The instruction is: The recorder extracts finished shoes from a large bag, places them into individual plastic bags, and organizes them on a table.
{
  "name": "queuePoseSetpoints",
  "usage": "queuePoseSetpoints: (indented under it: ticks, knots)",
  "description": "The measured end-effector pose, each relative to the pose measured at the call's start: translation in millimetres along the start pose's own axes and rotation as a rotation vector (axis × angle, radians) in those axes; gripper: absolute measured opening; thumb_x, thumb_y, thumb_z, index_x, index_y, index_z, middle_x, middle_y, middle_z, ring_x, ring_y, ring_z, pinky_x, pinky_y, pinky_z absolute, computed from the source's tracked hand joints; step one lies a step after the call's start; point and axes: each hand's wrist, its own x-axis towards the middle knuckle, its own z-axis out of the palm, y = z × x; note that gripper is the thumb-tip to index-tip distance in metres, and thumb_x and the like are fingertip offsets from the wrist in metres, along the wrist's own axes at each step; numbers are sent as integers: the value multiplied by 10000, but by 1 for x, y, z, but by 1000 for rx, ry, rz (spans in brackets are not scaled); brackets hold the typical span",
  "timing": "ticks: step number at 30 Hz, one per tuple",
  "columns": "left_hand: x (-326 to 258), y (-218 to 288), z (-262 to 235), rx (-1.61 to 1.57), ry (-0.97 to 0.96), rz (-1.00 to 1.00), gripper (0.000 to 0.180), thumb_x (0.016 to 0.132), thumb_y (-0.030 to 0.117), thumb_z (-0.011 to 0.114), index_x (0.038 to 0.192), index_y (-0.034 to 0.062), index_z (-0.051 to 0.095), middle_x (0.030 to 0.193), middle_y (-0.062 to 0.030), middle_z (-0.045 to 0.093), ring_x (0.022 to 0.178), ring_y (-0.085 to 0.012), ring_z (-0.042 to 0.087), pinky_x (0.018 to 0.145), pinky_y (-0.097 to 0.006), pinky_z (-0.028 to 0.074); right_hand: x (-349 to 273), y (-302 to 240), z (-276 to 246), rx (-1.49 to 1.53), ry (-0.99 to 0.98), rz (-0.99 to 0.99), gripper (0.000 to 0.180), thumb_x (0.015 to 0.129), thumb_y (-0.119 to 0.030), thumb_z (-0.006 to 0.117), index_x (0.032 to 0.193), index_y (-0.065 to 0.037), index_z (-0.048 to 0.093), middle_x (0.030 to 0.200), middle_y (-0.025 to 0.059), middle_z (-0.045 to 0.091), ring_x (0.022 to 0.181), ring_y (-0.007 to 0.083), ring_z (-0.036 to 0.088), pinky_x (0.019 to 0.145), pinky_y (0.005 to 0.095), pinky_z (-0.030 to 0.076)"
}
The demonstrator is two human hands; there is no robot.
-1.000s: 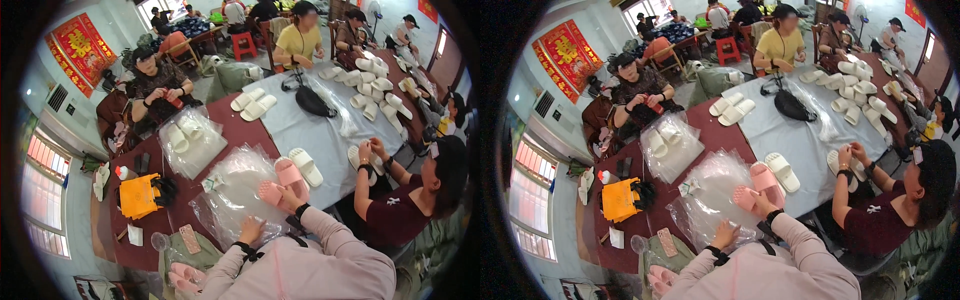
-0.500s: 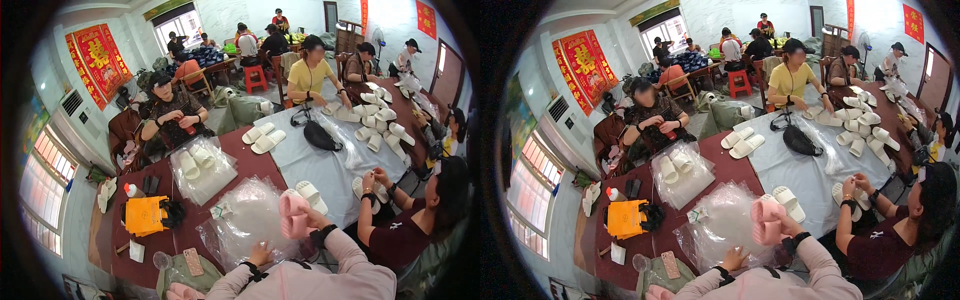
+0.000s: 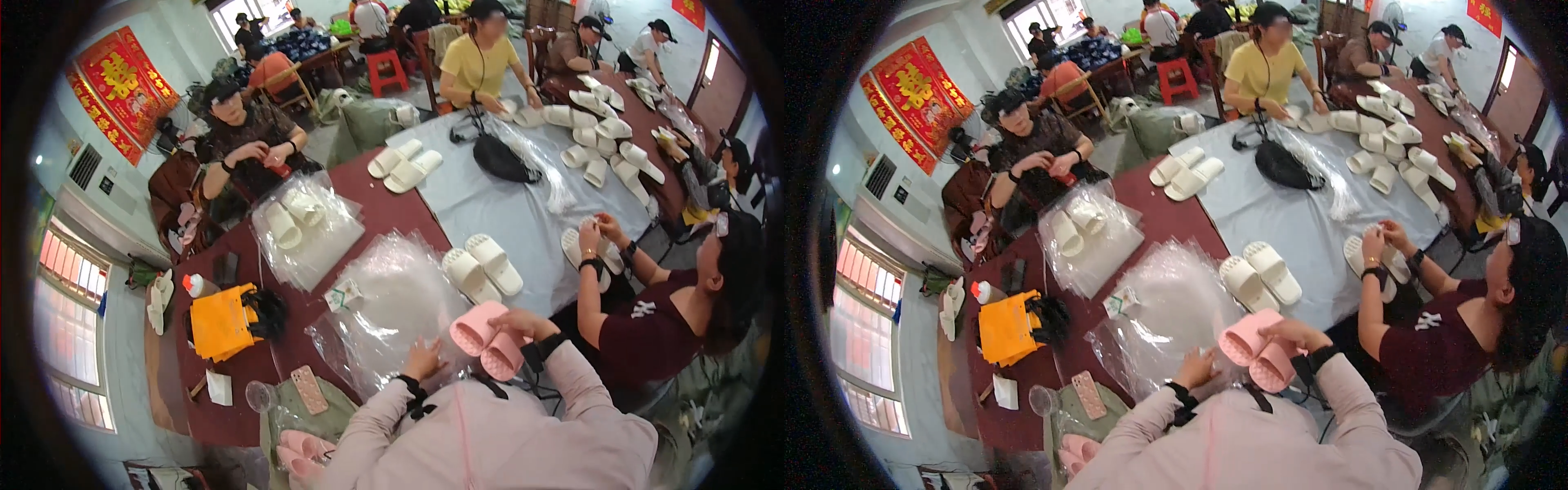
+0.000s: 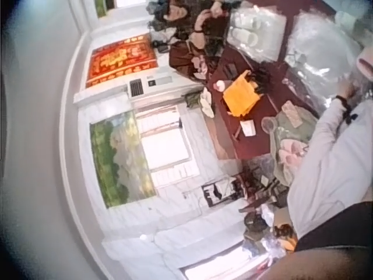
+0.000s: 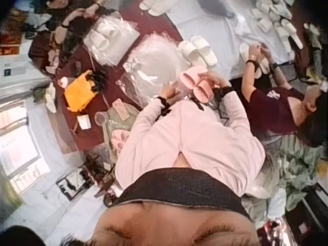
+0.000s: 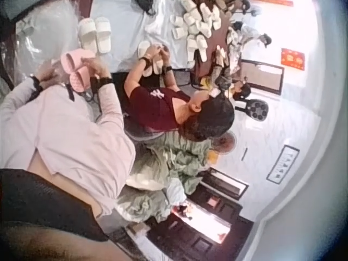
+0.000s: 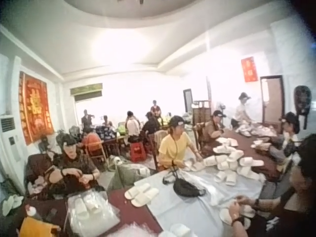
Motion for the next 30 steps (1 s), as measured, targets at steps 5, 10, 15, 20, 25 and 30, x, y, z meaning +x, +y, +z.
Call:
queuePoseSetpoints:
  ticks: [5, 10, 15, 20, 25, 30]
  knots:
    - [4, 10, -48, 82, -92, 181, 550, 786, 431, 571, 1265, 193, 443, 1299, -49, 442, 1104, -349, 450, 865, -491, 401, 10, 26, -20, -65, 29, -6, 497, 766, -325, 682, 1122, -10, 537, 969, 87, 595, 757, 158, 574, 612, 288, 481]
    - [5, 3, -25, 94, 38, 164, 595, 761, 375, 609, 1254, 95, 430, 1282, -107, 439, 1041, -349, 476, 883, -456, 384, -20, 14, 3, -10, 56, -25, 481, 773, -363, 668, 1011, 47, 587, 844, 74, 602, 658, 135, 557, 536, 269, 458]
    - [24, 16, -42, -249, 417, 76, 650, 716, 395, 659, 1220, 43, 448, 1181, -144, 473, 1080, -338, 432, 891, -435, 359, -22, 24, -1, -10, 69, -21, 504, 765, -363, 672, 1038, 49, 573, 864, 76, 608, 707, 142, 566, 582, 289, 472]
    - [43, 50, -94, -338, 550, -3, 674, 636, 297, 708, 1197, 32, 444, 1146, -160, 452, 1065, -333, 410, 904, -432, 343, -9, 51, -20, -193, 242, -51, 484, 763, -400, 652, 947, 47, 616, 840, 85, 613, 749, 165, 561, 629, 294, 456]
    - [52, 27, -69, -258, 483, 29, 717, 602, 236, 725, 1222, 35, 427, 1100, -167, 456, 1063, -339, 411, 900, -429, 344, -7, 40, -16, -397, 344, -114, 502, 761, -426, 636, 873, 63, 636, 821, 100, 614, 755, 179, 558, 656, 299, 439]
    - [46, 45, -80, -254, 381, 27, 591, 629, 133, 620, 1188, 23, 465, 1160, -172, 454, 1109, -337, 404, 964, -492, 283, 7, 62, -24, -331, 383, -171, 566, 742, -467, 629, 915, 72, 631, 857, 148, 639, 781, 223, 593, 701, 313, 447]
